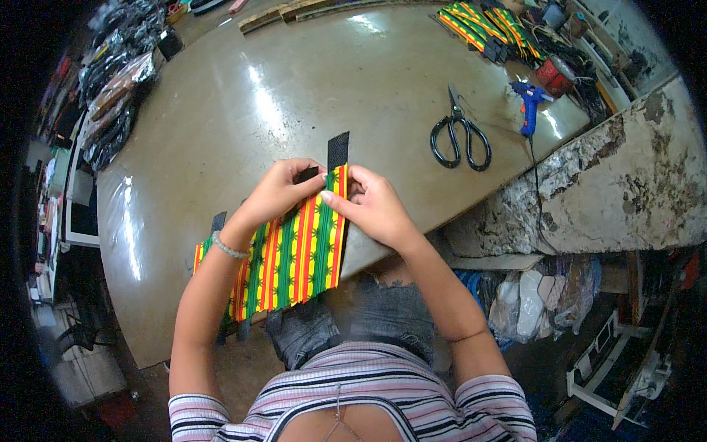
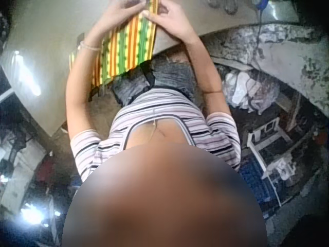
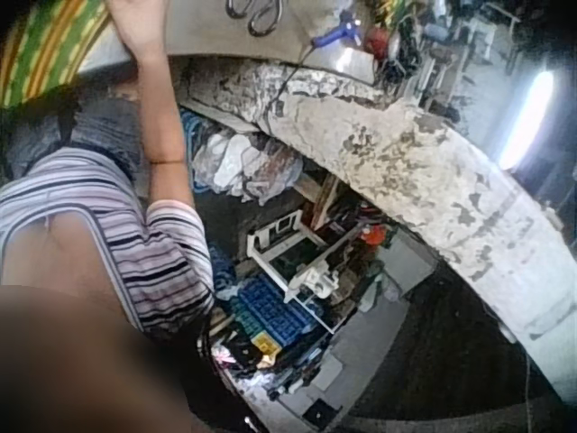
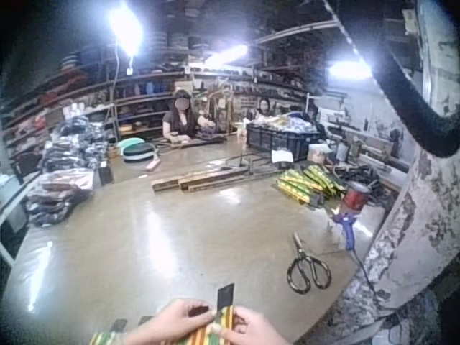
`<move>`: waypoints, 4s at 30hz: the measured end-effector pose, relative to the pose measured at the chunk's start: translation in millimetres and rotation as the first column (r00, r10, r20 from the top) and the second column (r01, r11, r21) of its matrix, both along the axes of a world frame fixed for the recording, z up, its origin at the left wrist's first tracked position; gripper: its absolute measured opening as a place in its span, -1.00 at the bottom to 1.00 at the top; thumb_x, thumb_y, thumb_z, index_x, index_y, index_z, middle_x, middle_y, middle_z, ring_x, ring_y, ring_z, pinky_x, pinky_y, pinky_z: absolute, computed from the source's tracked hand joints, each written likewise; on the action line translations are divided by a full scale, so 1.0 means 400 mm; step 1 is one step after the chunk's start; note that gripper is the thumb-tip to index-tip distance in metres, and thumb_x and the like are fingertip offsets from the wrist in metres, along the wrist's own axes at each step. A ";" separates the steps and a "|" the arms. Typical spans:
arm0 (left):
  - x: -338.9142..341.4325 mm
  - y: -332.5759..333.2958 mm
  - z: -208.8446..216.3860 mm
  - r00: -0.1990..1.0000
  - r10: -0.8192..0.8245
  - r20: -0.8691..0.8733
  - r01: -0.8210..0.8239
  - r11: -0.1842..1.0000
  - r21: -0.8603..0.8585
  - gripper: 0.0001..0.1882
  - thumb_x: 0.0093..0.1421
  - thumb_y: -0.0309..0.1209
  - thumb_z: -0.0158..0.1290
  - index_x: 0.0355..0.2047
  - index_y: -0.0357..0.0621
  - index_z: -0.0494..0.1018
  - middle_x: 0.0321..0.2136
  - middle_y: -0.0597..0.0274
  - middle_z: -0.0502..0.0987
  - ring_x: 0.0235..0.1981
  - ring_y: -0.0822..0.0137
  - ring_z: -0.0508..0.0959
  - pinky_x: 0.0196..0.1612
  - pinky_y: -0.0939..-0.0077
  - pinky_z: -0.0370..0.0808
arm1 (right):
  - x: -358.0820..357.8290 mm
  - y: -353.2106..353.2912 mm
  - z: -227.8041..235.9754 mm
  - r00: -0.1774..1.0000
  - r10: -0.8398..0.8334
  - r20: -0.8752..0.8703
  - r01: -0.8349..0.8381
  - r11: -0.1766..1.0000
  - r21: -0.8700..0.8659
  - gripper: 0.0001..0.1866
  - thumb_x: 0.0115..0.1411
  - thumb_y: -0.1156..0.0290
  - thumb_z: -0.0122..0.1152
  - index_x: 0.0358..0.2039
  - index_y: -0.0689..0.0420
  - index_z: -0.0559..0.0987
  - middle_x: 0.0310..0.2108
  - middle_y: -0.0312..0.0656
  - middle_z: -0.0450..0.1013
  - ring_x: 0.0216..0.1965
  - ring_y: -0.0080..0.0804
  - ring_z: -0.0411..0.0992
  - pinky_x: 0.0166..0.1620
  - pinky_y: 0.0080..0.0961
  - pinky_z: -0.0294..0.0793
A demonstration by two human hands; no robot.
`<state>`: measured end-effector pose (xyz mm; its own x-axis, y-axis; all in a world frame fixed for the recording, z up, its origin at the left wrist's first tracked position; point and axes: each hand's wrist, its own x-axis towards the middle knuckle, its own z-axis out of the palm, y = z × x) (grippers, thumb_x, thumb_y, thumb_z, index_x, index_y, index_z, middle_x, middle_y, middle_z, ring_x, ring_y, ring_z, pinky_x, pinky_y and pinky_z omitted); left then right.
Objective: The person aligns and folds multiple black fabric strips with yellow and green stripes on a table, then flips the assembly to reveal a colorful patterned side. They continue folding and arranging the strips into a compact stack.
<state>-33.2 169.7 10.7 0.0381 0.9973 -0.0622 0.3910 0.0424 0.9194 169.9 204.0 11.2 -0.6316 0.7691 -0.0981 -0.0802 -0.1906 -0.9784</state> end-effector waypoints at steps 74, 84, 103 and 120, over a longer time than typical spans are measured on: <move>-0.094 -0.058 0.065 0.977 -0.210 0.034 0.213 0.960 -0.185 -0.71 0.27 -0.21 0.26 -0.42 -0.19 0.56 -0.51 0.53 0.50 -0.44 0.67 0.40 -0.40 0.61 0.35 | -0.037 0.090 -0.024 0.961 0.273 0.051 -0.275 0.961 0.041 -0.65 0.22 0.52 0.41 -0.02 0.25 0.51 -0.24 -0.29 0.55 -0.21 -0.63 0.52 -0.10 -0.67 0.54; -0.084 -0.072 0.061 0.988 -0.120 0.092 0.133 0.980 -0.147 -0.65 0.26 -0.17 0.26 -0.50 -0.20 0.54 -0.56 0.52 0.45 -0.49 0.68 0.35 -0.46 0.63 0.28 | -0.035 0.020 -0.019 0.981 0.176 -0.082 -0.191 0.950 -0.249 -0.72 0.30 0.40 0.36 -0.07 0.32 0.60 -0.17 -0.19 0.61 -0.18 -0.56 0.57 -0.08 -0.64 0.56; -0.066 -0.066 0.027 0.996 0.075 0.039 -0.064 0.969 -0.239 -0.68 0.35 -0.20 0.17 -0.38 -0.23 0.56 -0.54 0.50 0.48 -0.57 0.68 0.39 -0.55 0.65 0.29 | -0.097 0.017 -0.039 0.986 -0.121 0.118 0.085 0.959 0.270 -0.79 0.24 0.38 0.38 -0.35 0.30 0.65 -0.43 -0.19 0.60 -0.45 -0.53 0.50 -0.35 -0.55 0.48; -0.076 -0.060 -0.041 0.854 0.309 -0.419 -0.230 0.946 0.230 -0.59 0.30 -0.06 0.14 -0.18 -0.20 0.62 -0.43 0.04 0.55 -0.09 0.12 0.43 0.06 0.17 0.14 | -0.037 -0.126 0.065 0.955 0.282 0.091 -0.274 0.719 0.639 -0.73 0.17 0.53 0.39 -0.10 0.18 0.63 -0.14 -0.17 0.58 -0.10 -0.33 0.56 0.04 -0.34 0.54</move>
